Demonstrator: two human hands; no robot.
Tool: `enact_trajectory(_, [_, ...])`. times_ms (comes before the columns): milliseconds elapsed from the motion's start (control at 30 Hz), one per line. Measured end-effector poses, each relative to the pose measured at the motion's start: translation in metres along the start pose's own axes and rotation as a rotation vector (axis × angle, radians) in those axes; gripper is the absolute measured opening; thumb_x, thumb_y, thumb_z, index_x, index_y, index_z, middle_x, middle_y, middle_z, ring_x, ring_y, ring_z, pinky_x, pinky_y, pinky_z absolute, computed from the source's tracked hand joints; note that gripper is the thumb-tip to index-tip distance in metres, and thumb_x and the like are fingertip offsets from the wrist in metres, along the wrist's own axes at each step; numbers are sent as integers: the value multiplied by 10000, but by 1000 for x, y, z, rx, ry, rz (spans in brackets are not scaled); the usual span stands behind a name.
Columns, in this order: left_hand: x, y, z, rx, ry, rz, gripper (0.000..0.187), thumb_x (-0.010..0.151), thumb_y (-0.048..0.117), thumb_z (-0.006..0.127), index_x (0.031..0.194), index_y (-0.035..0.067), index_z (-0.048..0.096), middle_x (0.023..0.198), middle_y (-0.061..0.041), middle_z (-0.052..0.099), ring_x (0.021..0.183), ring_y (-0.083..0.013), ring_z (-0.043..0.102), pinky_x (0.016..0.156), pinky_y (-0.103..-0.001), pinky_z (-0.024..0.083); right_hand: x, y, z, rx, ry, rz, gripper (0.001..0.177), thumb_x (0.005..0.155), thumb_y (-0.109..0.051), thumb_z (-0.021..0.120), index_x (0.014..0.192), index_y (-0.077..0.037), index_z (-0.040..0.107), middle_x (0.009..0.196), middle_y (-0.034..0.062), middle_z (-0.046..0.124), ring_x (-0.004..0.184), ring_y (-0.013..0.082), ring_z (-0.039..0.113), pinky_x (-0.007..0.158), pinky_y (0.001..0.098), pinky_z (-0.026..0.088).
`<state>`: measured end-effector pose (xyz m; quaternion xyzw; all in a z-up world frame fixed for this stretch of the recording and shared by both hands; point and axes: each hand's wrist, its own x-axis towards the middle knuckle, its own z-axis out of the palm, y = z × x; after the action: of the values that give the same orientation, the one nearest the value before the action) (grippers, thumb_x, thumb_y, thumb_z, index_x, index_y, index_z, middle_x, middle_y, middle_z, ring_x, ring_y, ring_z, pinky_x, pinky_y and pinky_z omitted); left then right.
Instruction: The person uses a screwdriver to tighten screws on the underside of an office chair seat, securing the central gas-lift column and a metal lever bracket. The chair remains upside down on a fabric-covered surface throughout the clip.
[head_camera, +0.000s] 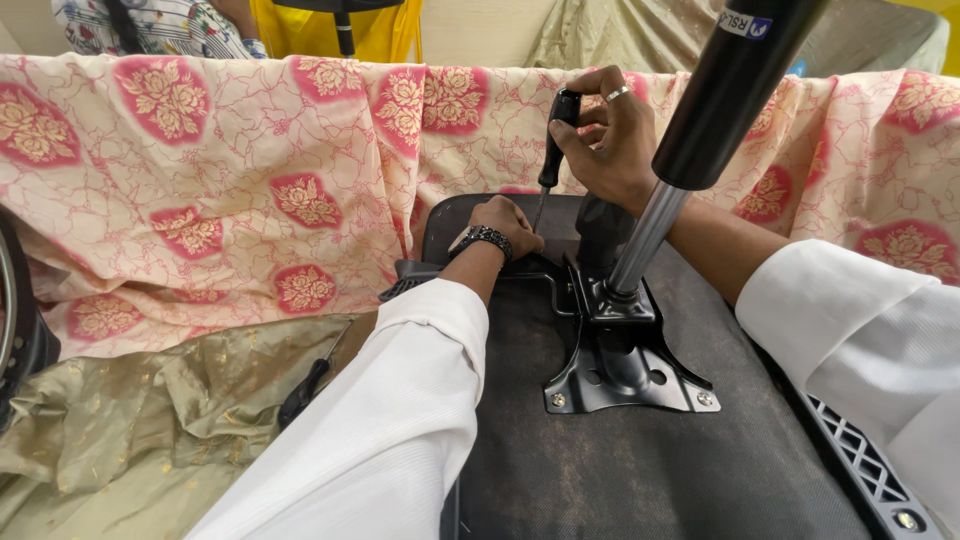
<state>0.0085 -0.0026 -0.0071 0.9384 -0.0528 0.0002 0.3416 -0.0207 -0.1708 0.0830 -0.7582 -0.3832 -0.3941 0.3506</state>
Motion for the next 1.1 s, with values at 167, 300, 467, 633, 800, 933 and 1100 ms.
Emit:
enact_trajectory(167, [-2,4,-2,-5,-3,-17,204,653,326,893,714,178,767,914,-26,790,906,-168,759,909,-306,599,-1,-2,-2,3,-34,-17,370,1020,11,700,1289,12,445,1170,207,668,975,257,778,729,317,672])
enact_trajectory(300, [-6,4,-5,-73,-17,-43,222,654,313,906,730,167,758,928,-37,782,926,-177,756,915,-313,596,0,-5,-4,7,-84,30,430,1013,16,661,1337,-11,380,1177,238,654,875,269,771,677,330,651])
enact_trajectory(467, [-10,5,-6,-106,-11,-42,230,673,317,900,736,149,758,918,-48,794,920,-178,766,905,-315,606,-2,-4,-5,0,-101,73,445,1019,-1,644,1350,-21,347,1138,251,657,836,269,772,638,336,648])
enact_trajectory(633, [-11,6,-9,-74,-24,-43,210,671,320,898,730,167,767,919,-32,794,905,-169,760,902,-309,598,-2,-1,-5,19,-95,12,486,972,25,645,1355,-21,349,1110,246,674,849,270,772,665,346,654])
enact_trajectory(800, [-9,1,-7,-71,-10,-14,214,655,316,896,745,155,787,901,-31,803,890,-169,769,892,-301,605,-3,5,-4,28,-98,29,498,984,10,670,1369,-25,357,1127,236,678,878,251,783,663,311,670])
enact_trajectory(933, [-2,-2,1,-38,-3,34,221,651,324,899,774,169,799,904,-28,794,895,-175,762,891,-307,597,-5,10,-3,17,-72,43,520,958,4,708,1364,-22,383,1160,242,687,862,242,781,618,299,637])
enact_trajectory(1100, [3,-3,3,3,4,61,225,650,343,901,768,178,803,902,-31,797,898,-181,760,898,-307,591,-4,7,-4,-2,-71,8,517,972,3,720,1372,-15,392,1185,251,681,887,233,787,667,286,650])
